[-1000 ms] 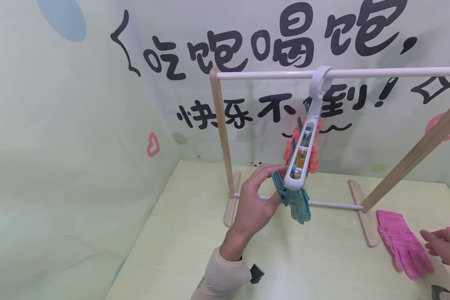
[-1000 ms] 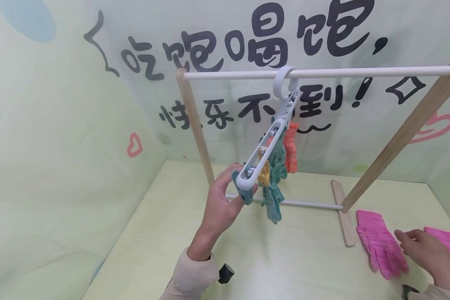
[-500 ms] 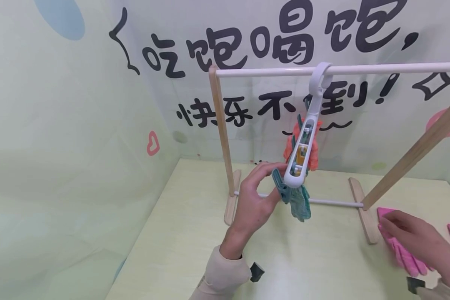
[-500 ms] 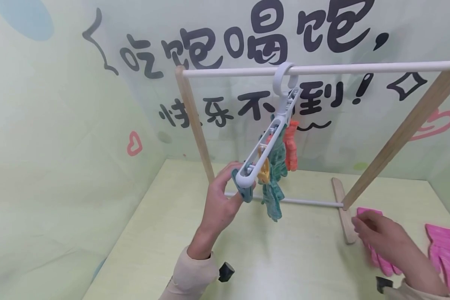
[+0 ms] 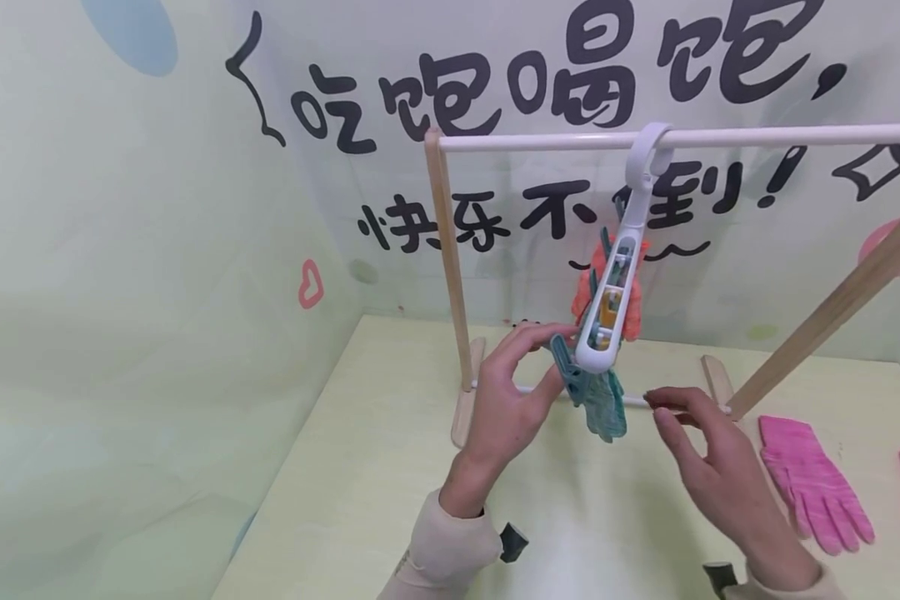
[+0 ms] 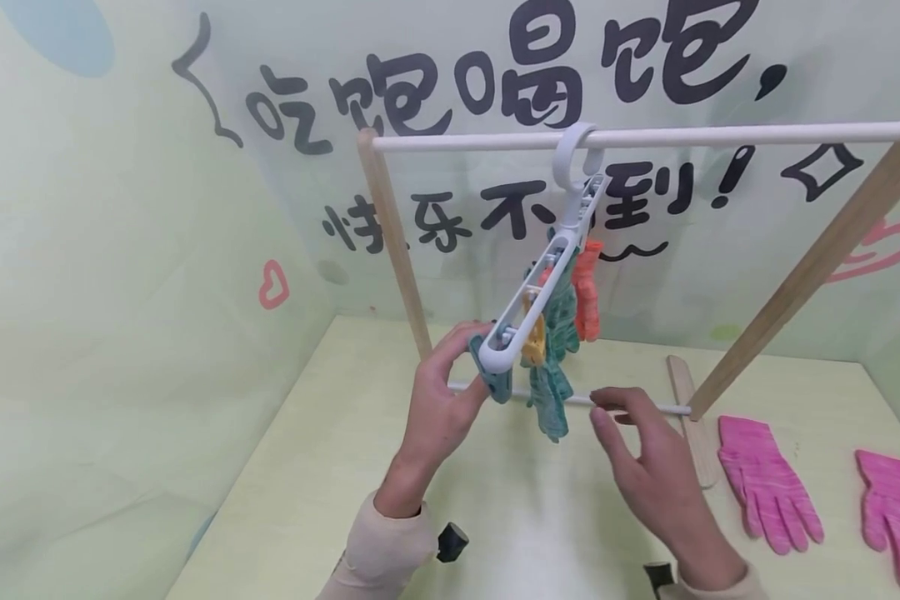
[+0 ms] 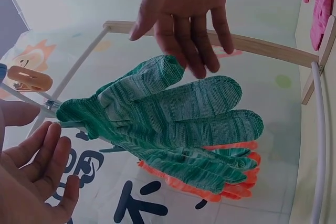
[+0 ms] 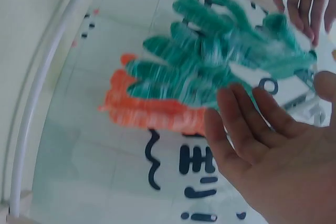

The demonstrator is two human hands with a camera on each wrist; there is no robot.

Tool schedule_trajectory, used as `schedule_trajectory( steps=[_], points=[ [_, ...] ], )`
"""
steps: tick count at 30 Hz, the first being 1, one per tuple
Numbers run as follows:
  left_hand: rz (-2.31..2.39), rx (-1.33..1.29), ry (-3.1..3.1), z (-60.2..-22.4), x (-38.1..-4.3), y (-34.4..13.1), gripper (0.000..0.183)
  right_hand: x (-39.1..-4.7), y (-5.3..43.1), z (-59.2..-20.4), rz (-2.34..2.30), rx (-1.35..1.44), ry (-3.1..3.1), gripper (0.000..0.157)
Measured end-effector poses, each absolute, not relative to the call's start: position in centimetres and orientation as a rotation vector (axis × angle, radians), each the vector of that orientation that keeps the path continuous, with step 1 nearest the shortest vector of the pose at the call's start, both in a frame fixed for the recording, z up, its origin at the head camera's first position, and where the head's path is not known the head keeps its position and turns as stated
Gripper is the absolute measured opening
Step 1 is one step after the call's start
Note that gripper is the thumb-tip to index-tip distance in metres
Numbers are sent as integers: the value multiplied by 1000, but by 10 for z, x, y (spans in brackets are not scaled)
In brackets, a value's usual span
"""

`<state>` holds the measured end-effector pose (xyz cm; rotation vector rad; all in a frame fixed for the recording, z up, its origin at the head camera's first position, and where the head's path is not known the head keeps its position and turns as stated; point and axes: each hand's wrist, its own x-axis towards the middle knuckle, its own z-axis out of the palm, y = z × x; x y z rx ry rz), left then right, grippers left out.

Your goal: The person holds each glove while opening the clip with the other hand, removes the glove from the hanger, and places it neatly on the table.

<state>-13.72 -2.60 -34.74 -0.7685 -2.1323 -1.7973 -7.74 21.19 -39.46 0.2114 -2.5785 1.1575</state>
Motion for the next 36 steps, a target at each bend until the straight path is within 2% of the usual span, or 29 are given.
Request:
schedule_trajectory(
  steps=[9,13,26,36],
  points=[
    [-1770,-759,-2142,-347,-138,-28,33,-80,175,-400,1265,324,-2344,52],
    [-1773,-731,-2162,-347,-137,-28,33,-82,164,-401,1230,339,-2293,57],
    [-1771,-726,-2161,-345,-137,-27,32,-93,135,-394,1147,234,-2185,52],
    [-1760,-708,-2156,-339,-140,-26,31,-95,132,-392,1099,217,-2161,44]
  ],
)
